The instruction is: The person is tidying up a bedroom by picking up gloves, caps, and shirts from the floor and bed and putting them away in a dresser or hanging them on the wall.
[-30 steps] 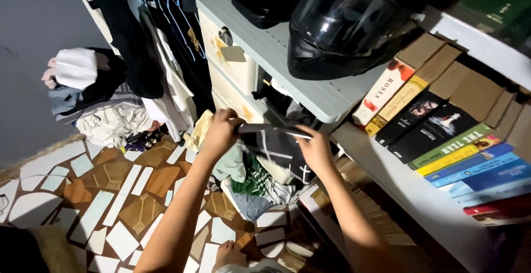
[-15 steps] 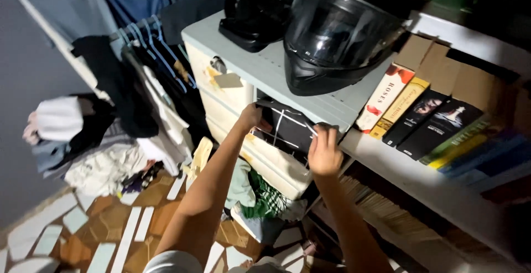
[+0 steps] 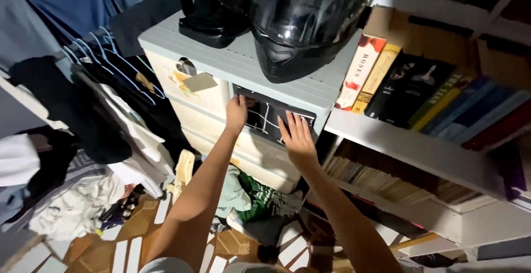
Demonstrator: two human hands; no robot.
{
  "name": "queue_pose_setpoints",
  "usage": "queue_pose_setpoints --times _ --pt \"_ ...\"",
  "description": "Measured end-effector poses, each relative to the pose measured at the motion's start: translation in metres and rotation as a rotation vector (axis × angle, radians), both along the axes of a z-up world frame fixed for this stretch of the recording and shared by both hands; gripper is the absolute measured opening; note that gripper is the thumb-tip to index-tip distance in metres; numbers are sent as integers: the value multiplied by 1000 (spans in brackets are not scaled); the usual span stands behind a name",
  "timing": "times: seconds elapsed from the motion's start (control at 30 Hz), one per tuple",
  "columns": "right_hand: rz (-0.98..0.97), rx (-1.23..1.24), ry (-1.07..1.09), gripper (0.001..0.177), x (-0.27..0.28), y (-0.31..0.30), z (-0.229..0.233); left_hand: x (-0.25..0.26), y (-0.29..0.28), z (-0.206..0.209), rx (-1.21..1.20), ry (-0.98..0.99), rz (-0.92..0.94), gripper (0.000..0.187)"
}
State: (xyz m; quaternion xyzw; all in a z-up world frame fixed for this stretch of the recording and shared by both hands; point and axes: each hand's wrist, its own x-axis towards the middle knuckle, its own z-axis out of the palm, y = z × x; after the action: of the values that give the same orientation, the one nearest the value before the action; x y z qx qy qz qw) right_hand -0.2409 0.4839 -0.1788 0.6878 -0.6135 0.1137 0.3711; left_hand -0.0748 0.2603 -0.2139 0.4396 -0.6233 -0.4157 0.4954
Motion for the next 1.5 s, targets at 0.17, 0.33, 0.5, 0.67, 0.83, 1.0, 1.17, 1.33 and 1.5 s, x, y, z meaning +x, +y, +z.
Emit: queue_pose_setpoints --times 0.17,0.33,0.5,0.67,0.83,1.0,1.17,1.33,1.5 --pt "-177 214 3 75 -3 -35 -19 9 54 32 -289 -71 75 34" --pt "-312 125 128 76 -6 -55 -36 9 72 4 -494 -233 -13 62" --pt "-333 169 208 78 -10 -56 -36 2 51 -30 -728 -507 -18 98" --pt "-315 83 199 76 -9 -61 -39 0 9 -46 -823 -580 -46 95" --pt "-303 94 180 74 -8 -75 -38 -10 0 -22 -826 -553 -81 89" --pt "-315 52 107 70 -6 -97 -49 -37 -32 -24 -758 -655 14 84" --pt "-277 6 135 71 -2 -84 -50 -40 -9 -30 -711 -647 134 84" --pt "-231 -78 89 70 -1 -77 -49 -29 -4 -48 -803 -539 136 89" --pt "-324 -22 -3 69 0 -101 -48 -28 8 -48 -800 -414 114 90"
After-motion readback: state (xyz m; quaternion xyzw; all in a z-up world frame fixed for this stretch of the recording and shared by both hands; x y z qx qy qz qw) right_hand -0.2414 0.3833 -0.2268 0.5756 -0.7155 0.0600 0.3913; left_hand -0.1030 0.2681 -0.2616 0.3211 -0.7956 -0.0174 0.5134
